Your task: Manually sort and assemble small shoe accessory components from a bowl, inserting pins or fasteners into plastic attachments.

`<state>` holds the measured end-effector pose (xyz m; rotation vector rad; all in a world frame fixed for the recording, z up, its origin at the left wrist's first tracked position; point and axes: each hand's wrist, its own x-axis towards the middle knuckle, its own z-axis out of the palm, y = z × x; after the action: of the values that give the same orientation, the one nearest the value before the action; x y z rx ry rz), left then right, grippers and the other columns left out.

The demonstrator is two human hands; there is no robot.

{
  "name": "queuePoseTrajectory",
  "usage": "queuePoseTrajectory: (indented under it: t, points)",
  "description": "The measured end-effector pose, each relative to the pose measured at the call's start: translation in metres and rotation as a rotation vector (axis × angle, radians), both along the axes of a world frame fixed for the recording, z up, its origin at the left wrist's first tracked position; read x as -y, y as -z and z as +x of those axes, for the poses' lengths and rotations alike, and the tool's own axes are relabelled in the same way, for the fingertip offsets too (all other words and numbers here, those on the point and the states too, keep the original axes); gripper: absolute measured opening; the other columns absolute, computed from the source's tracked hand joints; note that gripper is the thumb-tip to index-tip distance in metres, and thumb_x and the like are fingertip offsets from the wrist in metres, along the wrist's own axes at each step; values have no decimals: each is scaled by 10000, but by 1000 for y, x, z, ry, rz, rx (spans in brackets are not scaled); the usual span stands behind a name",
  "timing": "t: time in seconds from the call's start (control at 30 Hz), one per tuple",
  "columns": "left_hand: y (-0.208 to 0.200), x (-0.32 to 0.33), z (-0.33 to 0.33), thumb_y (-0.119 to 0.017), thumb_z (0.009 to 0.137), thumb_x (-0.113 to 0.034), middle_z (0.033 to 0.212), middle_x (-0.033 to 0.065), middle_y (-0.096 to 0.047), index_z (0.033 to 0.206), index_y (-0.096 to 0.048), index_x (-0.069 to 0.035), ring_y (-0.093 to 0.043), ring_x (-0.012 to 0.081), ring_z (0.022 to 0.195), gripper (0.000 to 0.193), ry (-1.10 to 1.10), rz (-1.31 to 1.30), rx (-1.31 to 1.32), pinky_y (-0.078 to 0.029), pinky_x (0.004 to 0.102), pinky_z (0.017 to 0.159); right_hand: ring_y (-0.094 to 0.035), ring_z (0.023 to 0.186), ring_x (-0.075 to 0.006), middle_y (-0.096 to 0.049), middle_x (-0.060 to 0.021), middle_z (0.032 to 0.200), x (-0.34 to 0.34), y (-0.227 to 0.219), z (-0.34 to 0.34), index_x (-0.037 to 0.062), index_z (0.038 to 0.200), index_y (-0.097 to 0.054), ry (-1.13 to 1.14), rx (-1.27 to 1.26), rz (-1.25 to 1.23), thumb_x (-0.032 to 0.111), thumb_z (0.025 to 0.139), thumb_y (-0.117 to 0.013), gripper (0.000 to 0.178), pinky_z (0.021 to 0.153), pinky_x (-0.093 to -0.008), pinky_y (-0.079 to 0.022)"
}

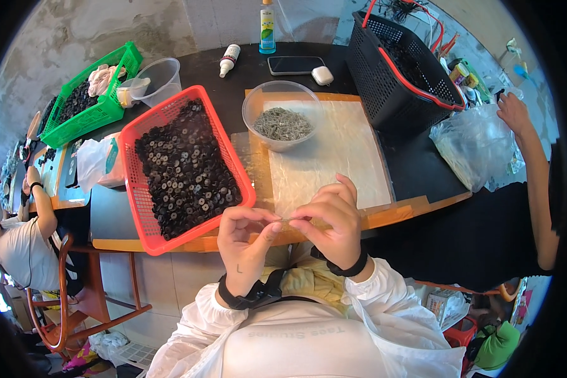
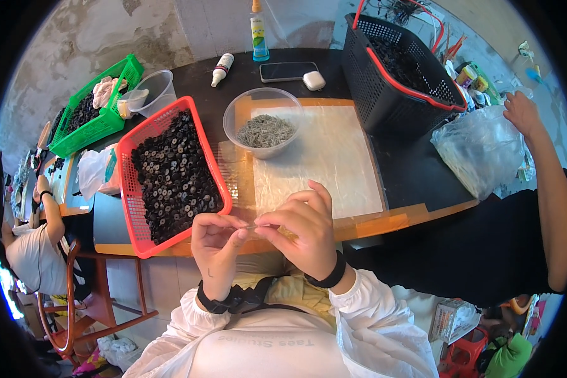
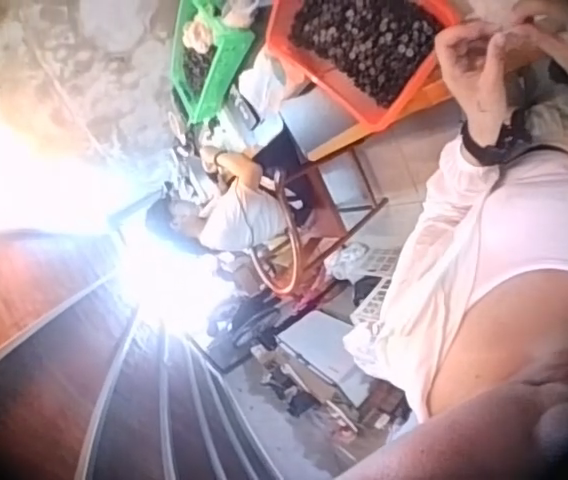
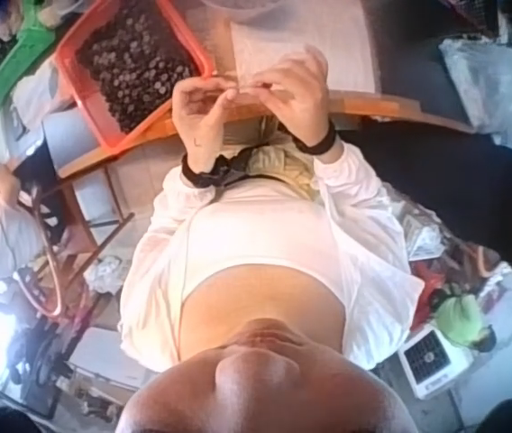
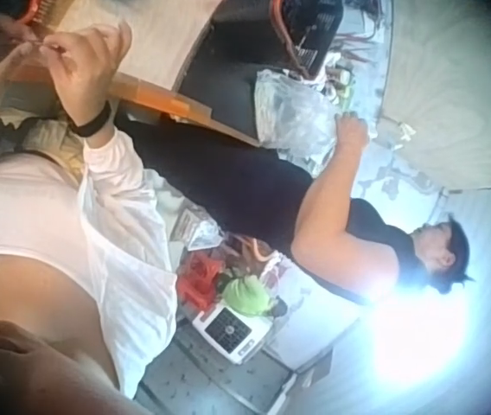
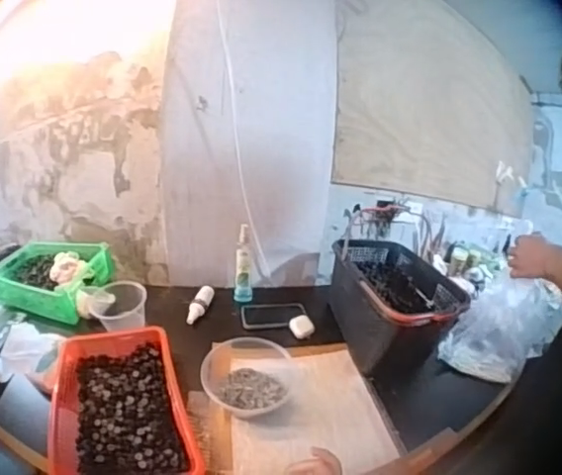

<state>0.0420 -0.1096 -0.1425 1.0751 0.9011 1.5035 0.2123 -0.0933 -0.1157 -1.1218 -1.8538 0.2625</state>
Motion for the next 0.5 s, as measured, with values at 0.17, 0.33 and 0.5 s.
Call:
queuePoseTrajectory:
  t: [0.17,0.33,0.5]
  points:
    - [-1,2,-2,-725,845,38,955,86,-670,1009,-474,-67,-600,91,830,318,4,23,-27,-465,216,696,-579,856,-193,-661,49,763,0,-2,4,196,842,-727,-22,22,6,188,722,-825,156,1064,-456,-311]
    - [-36,-9,-32,-776,746,31,880,58,-697,932,-579,-62,-613,172,768,286,-47,373,-611,-479,279,679,-589,857,-199,-668,31,779,-1,-1,11,176,838,-723,-74,31,-28,161,749,-799,118,1060,-465,-325]
    - [-128,-54,-74,-790,701,-61,837,41,-709,815,-699,-97,-633,235,732,150,95,551,-1178,-497,343,685,-600,860,-207,-670,9,791,-4,19,25,151,837,-726,-45,15,-101,143,779,-765,70,1058,-469,-347]
